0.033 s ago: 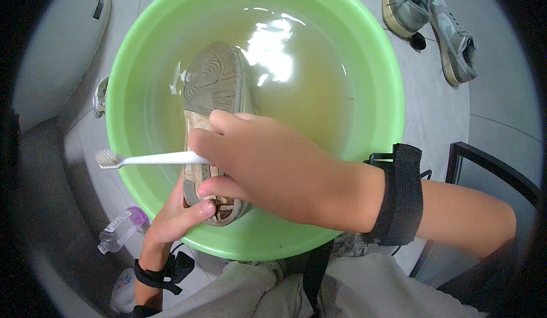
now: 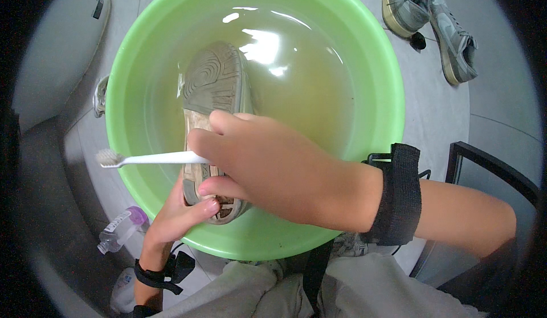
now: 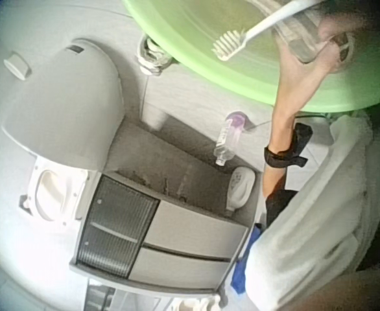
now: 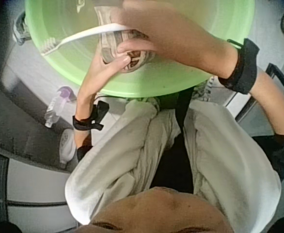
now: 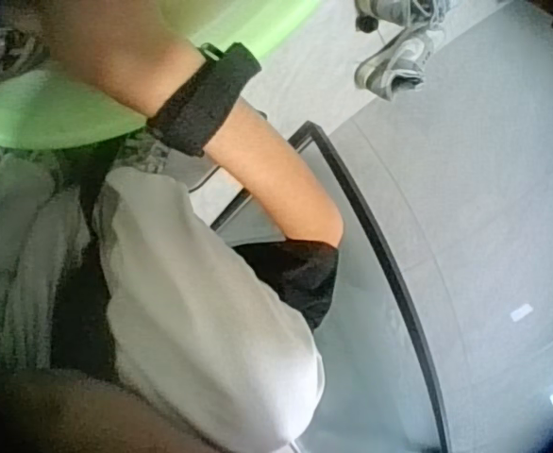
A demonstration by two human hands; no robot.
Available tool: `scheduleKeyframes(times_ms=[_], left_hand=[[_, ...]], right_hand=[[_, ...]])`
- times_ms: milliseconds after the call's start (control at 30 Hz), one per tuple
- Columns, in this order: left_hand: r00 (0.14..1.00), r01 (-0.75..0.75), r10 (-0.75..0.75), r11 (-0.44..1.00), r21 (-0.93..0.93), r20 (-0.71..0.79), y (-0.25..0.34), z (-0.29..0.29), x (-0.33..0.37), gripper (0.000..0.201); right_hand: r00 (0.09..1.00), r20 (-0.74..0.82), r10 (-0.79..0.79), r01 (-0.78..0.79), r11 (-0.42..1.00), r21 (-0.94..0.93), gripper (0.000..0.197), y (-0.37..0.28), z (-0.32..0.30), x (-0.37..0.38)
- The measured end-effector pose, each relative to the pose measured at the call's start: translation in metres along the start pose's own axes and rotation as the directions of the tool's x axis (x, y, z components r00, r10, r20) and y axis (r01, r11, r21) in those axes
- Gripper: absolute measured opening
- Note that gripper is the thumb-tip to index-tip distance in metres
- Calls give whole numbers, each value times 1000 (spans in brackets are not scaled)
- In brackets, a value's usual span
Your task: The person scrubs the sole of a shoe with a toothbrush in a basin of water and pours cleaning liquid onto the sole.
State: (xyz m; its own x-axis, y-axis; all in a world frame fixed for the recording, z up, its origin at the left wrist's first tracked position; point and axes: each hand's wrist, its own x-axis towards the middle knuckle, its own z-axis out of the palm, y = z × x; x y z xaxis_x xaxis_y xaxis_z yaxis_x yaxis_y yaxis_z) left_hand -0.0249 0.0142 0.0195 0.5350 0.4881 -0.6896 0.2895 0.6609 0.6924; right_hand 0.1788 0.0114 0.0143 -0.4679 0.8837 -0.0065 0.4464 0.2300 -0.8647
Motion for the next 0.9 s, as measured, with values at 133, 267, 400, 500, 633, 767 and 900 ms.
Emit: scheduleKeyframes(times_ms=[133,267,400,500,633,767,900], left_hand=[[993,-14,13,1000,-9,-114,-2,5,4,77],[984,-57,50,998,-36,-173,-6,7,0,81],[982,-85,93,995,50,-167,-10,7,8,86],[976,-95,107,993,76,-188,-6,7,1,86],[981,-85,103,990,116,-162,-4,9,7,84],[984,-66,76,996,61,-164,-5,7,3,84],[985,-54,61,997,46,-162,-4,8,4,86]], right_hand=[[999,3,46,-46,999,19,32,1,3,1],[999,-7,41,-41,998,58,31,-2,0,5],[986,-29,167,-163,981,101,27,-8,-18,-5],[986,-65,151,-150,988,27,29,-13,-42,-20],[978,109,176,-130,932,-340,33,-29,-85,-48],[967,205,151,-18,843,-538,35,-37,-82,-66],[933,253,255,-108,871,-479,40,-43,-72,-68]])
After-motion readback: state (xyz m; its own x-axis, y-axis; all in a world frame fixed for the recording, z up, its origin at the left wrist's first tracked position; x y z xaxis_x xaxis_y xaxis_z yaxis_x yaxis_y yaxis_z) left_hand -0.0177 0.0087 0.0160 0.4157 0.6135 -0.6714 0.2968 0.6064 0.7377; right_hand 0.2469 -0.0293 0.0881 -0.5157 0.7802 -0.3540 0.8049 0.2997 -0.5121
